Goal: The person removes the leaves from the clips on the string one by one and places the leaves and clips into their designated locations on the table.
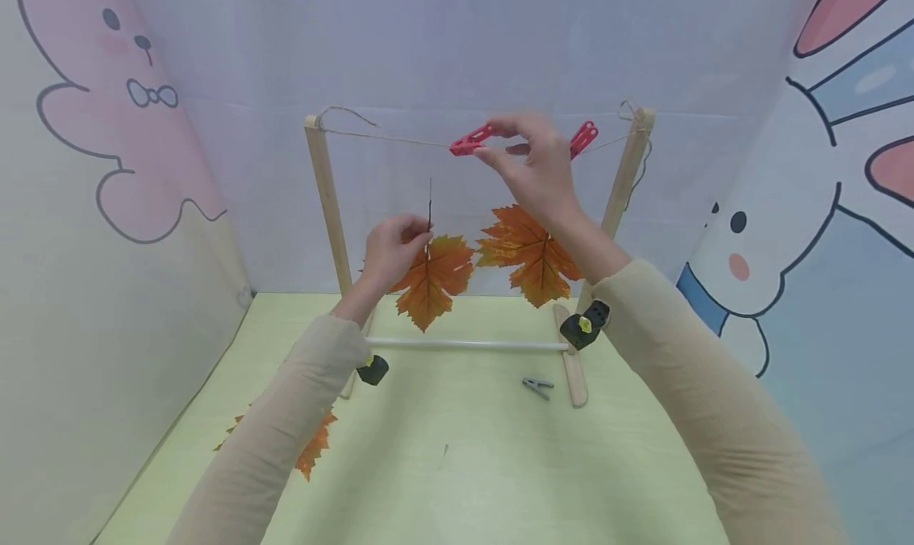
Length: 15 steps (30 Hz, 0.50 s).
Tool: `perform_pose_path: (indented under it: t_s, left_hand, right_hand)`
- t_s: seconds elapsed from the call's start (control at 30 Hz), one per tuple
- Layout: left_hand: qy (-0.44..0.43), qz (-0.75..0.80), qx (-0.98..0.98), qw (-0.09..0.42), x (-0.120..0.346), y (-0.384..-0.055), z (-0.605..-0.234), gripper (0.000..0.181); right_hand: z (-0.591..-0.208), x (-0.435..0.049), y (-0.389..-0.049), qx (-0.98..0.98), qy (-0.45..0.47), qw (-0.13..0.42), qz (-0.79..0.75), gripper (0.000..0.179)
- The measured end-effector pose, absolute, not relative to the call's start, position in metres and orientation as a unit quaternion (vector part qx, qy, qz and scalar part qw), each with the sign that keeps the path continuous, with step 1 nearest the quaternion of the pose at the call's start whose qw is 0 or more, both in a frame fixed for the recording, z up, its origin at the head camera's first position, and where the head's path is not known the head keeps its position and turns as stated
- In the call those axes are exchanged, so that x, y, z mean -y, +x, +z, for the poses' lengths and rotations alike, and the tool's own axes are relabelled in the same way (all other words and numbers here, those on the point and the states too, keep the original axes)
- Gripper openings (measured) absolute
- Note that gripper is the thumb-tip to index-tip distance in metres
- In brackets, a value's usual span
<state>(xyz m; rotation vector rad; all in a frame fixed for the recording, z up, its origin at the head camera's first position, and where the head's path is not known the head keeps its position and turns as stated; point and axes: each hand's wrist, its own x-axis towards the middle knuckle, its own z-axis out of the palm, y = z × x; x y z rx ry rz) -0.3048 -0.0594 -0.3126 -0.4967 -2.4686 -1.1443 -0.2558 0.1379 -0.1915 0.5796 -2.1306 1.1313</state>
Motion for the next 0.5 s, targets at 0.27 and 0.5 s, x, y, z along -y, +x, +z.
perform_pose_path:
  t_s: [0.27,0.5]
  left_hand:
    - [-0.167,-0.406,0.879,0.188,0.069,-0.304,-0.321,0.011]
    - [-0.16,-0.406,0.882,0.176,0.078,-0.303,-0.326,0.011]
  right_hand:
    - [-0.196,-0.142,-0.244,0.809,0.233,0.331,0.426,0.028]
    - [-0.206,-0.146,-0.243,0.813,0.236,0.323,0.424,0.027]
